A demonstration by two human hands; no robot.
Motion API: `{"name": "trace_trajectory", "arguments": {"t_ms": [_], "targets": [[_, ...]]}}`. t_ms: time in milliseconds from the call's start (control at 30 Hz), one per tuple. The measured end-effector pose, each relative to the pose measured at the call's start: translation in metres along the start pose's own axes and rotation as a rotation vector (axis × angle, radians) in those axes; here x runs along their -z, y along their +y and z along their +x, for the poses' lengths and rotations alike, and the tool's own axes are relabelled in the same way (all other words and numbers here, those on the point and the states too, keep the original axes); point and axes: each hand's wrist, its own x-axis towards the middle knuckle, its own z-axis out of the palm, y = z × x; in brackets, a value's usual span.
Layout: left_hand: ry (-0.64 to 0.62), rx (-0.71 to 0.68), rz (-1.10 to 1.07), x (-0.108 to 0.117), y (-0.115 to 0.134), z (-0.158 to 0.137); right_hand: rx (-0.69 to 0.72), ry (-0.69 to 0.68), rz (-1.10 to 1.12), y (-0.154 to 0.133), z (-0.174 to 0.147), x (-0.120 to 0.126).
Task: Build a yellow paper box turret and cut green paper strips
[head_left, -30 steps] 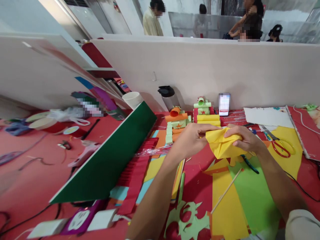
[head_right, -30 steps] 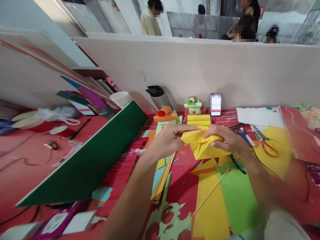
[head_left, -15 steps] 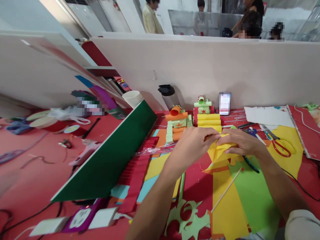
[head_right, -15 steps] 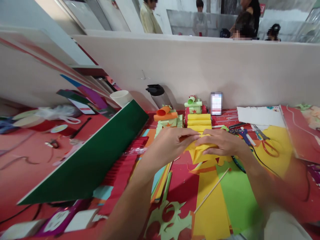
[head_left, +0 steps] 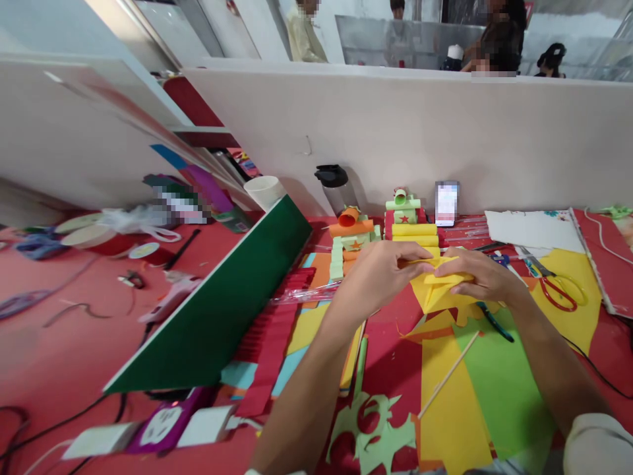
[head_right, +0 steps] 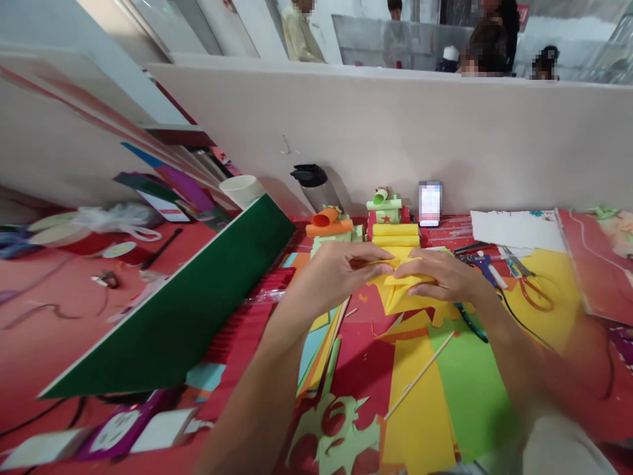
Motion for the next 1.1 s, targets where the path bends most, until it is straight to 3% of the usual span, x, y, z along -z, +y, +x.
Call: {"name": "trace_trajectory", "arguments": {"t_ms": [233, 400, 667, 967, 1100], "targets": [[-0.104, -0.056, -0.385, 0.019, -0.015, 0.002, -0.127, 0.233, 0.205, 0.003, -0.008, 0.000], [-0.111, -0.038, -0.566, 0.012, -0.012, 0.003, -0.179, 0.316, 0.293, 0.004, -0.011, -0.003], [0.100, -0.101, -0.294, -0.007, -0.001, 0.003, -0.222, 0.342, 0.345, 0.013, -0.019, -0.012], [0.078, -0.252, -0.145, 0.007, 0.006, -0.003, -0.263, 0.378, 0.430, 0.010, -0.018, -0.018], [-0.012, -0.187, -0.193, 0.012, 0.011, -0.005, -0.268, 0.399, 0.384, 0.008, -0.018, -0.019]]}}
